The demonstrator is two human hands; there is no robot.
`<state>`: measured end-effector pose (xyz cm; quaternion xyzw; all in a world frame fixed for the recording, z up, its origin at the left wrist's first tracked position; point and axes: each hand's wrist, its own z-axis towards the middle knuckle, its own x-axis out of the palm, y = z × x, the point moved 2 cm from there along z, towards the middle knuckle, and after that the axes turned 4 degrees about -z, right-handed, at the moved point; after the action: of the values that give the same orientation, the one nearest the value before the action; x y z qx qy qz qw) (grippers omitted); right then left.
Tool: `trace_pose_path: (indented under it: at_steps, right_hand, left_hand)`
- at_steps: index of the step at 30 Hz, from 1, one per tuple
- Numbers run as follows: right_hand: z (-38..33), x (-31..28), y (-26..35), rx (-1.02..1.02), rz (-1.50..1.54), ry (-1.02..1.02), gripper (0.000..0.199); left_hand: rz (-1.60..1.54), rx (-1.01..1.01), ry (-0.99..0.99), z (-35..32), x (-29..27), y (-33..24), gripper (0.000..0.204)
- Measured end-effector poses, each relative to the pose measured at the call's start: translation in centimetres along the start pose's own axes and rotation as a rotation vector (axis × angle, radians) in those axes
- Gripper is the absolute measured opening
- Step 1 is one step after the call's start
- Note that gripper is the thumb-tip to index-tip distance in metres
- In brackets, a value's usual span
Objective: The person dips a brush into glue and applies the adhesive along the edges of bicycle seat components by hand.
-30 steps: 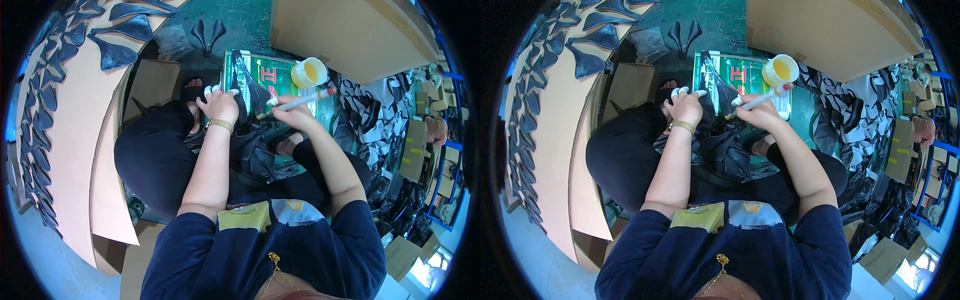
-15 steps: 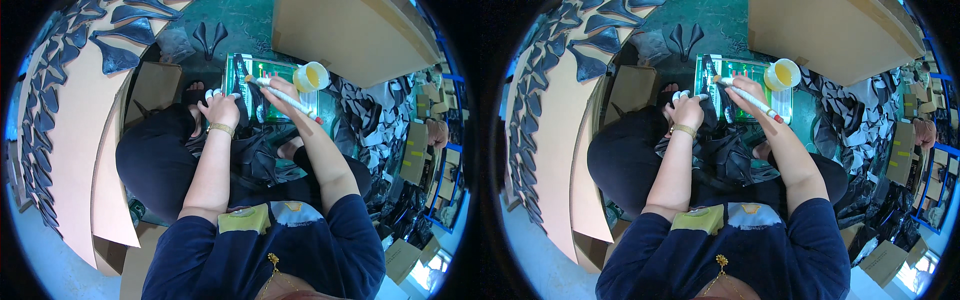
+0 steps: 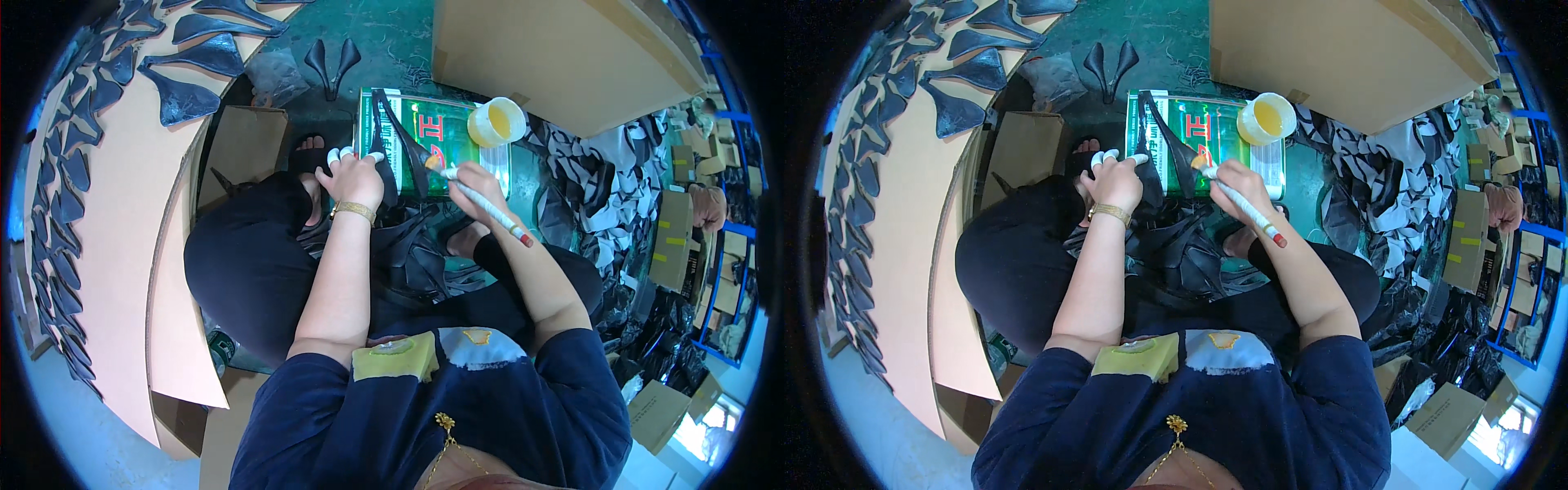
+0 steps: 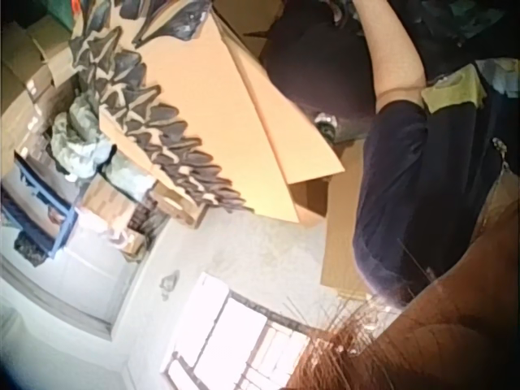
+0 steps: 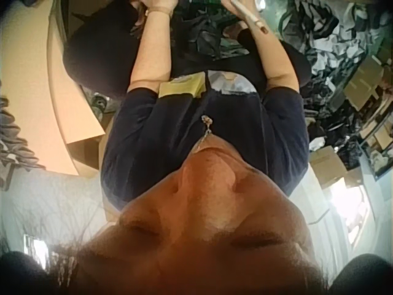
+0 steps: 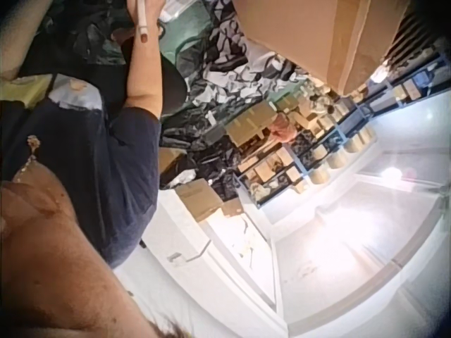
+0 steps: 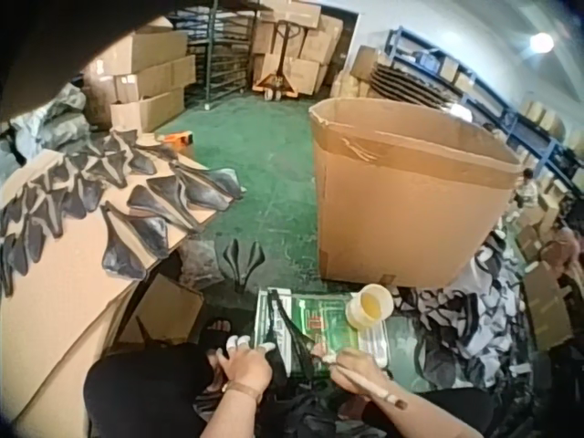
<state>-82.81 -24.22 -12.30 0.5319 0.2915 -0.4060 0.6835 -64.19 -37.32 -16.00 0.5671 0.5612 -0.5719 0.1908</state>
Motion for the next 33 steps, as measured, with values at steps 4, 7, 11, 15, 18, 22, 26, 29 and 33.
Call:
trace_pose_path:
  at_steps: [4,7,11,15,18,22,26,29,33]
  right_hand:
    - [-0.8,-0.3,-0.2,0.212,0.076,0.027,0.011]
    - [0.3,-1.4,0.2,0.233,0.075,-0.155,0.011]
    - [0.2,-0.9,1.3,0.100,0.092,-0.037,0.014]
    - [0.2,-1.3,1.7,0.590,0.230,0.280,0.016]
    - [0.5,-2.3,1.3,0.536,0.221,0.234,0.019]
    - [1.0,-4.7,2.0,0.386,0.216,0.178,0.015]
    - [0.8,-9.0,2.5,0.191,0.104,0.157,0.011]
    - [1.3,-11.9,3.1,0.190,0.073,0.094,0.014]
    - [1.7,-14.3,3.0,0.171,0.043,-0.065,0.016]
  left_hand:
    - [0.009,-0.001,-0.004,-0.1,-0.1,0.1,0.035]
    - [0.018,-0.007,-0.007,0.0,0.0,0.0,0.036]
    - [-0.002,-0.002,-0.024,-0.1,0.1,-0.1,0.036]
    - [0.003,0.008,-0.011,0.1,0.1,-0.3,0.035]
    - [-0.030,0.068,-0.140,0.0,0.4,0.3,0.032]
    - [-0.038,0.107,-0.263,-0.4,1.0,0.8,0.026]
    - [-0.088,0.124,-0.252,-0.1,1.7,-0.2,0.025]
    - [-0.053,0.126,-0.267,-0.2,1.5,0.0,0.026]
    - [-0.012,0.153,-0.290,-0.5,0.7,0.3,0.030]
